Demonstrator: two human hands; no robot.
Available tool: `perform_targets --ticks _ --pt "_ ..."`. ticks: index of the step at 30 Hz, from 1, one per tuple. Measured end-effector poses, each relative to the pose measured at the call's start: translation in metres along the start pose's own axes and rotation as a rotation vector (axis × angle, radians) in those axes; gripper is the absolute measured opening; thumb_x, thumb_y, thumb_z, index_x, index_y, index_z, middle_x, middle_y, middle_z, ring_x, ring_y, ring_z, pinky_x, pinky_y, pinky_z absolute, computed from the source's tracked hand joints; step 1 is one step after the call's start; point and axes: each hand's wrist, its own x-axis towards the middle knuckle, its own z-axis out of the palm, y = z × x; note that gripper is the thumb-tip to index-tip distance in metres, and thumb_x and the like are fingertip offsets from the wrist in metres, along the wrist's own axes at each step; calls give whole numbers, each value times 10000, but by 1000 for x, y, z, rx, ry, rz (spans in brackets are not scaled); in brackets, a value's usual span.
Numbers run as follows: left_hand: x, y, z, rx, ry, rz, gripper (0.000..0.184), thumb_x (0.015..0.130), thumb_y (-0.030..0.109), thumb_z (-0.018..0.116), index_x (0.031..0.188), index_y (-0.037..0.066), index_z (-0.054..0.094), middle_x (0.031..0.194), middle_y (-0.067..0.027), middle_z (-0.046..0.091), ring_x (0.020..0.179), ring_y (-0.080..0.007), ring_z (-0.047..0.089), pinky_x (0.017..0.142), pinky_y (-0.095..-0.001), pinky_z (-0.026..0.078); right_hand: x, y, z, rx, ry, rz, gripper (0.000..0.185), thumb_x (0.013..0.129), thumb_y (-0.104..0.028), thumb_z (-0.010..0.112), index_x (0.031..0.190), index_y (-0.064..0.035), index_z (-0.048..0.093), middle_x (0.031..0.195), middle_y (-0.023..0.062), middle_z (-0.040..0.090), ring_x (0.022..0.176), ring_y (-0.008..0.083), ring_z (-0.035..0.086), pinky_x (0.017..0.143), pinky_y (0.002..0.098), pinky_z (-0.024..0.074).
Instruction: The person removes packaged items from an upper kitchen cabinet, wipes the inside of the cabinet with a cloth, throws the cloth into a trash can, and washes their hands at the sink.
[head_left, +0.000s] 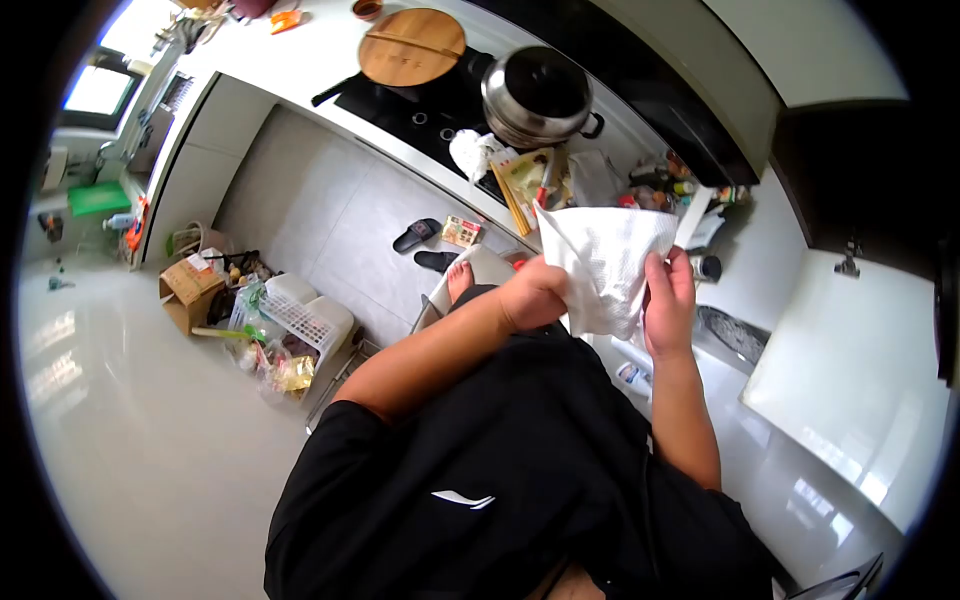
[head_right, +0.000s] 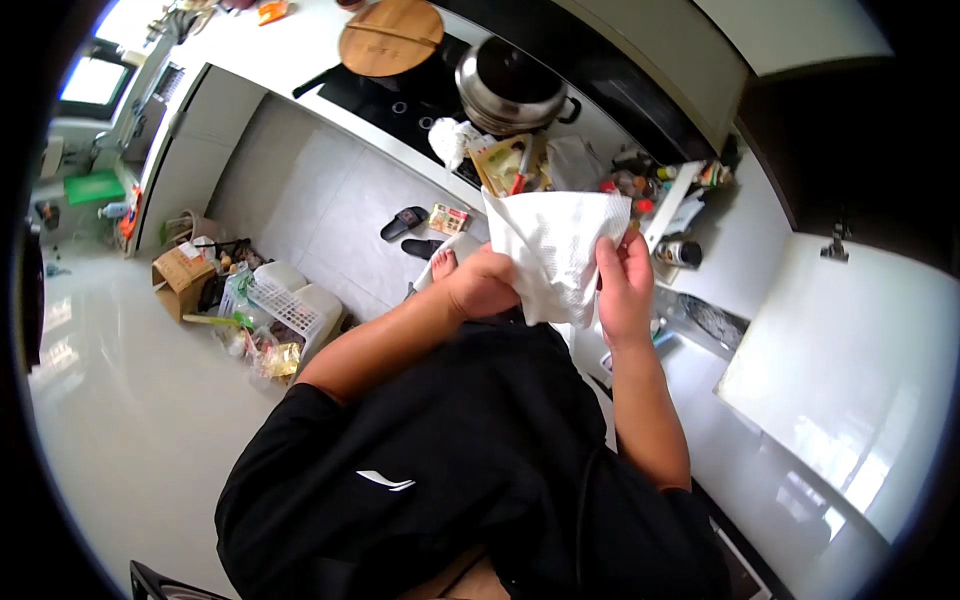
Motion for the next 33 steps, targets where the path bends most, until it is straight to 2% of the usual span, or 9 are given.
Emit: perform_targets --ticks 3,6,8,12,15,23,27,31,33 --pt "3 3 -5 -207 -35 1 691 838 296 545 1454 2 437 1458 -154 529 1352 -316 493 1152 -492 339 1 8 -9 18 91 -34 272 1024 -171 575 1234 -4 530 1119 58 651 943 97 604 879 268 488" --pt "7 6 0 -242 132 -75 570 889 250 544 1411 31 482 1383 -127 587 1278 -291 560 1097 -482 415 -3 17 -19 -75 88 -43 253 1020 -179 590 1194 -4 534 1058 40 654 911 78 583 849 248 470" --pt "14 -4 -7 231 443 -180 442 906 125 537 1344 60 528 1238 -82 651 1112 -238 653 947 -430 538 -6 26 -31 -163 63 -72 248 1016 -201 605 1166 -14 538 1004 23 654 881 65 562 813 234 454" --pt "23 -24 -29 386 481 -174 384 878 0 513 1251 54 589 1067 -39 680 888 -160 688 717 -314 587 -20 32 -51 -74 229 -106 266 1028 -216 578 1204 -18 561 1103 43 651 985 98 581 907 263 456" --pt "24 -21 -38 422 456 -240 357 904 -7 499 1237 81 592 1154 -45 665 1019 -187 676 886 -381 573 -23 38 -75 123 101 108 339 1004 -205 604 1276 -9 554 1195 80 648 1072 159 611 952 312 473" --pt "25 -14 -33 504 469 -310 275 953 65 581 1227 67 599 1134 -46 675 1023 -178 669 899 -368 562 -40 63 -83 316 262 294 353 967 -197 645 1267 -19 591 1169 67 669 1050 171 640 918 332 512" --pt "19 -22 -55 311 409 -183 253 971 129 617 1210 51 599 1109 -51 675 981 -208 673 867 -358 570 -12 112 -62 73 167 405 309 969 -237 635 1199 -32 620 1074 24 664 960 135 628 848 298 511" --pt "3 -16 -70 344 1058 247 217 969 133 593 1177 74 611 1036 -69 676 914 -194 671 735 -359 576 46 198 -40 -113 143 676 270 968 -313 602 1152 -117 615 954 7 631 788 133 605 671 296 495" --pt "-18 -21 -118 244 1014 461 236 972 121 573 1201 75 597 1096 -82 665 937 -194 666 726 -367 575 74 247 -21 -103 -28 754 252 965 -305 592 1161 -146 604 948 14 627 765 142 605 627 310 496"
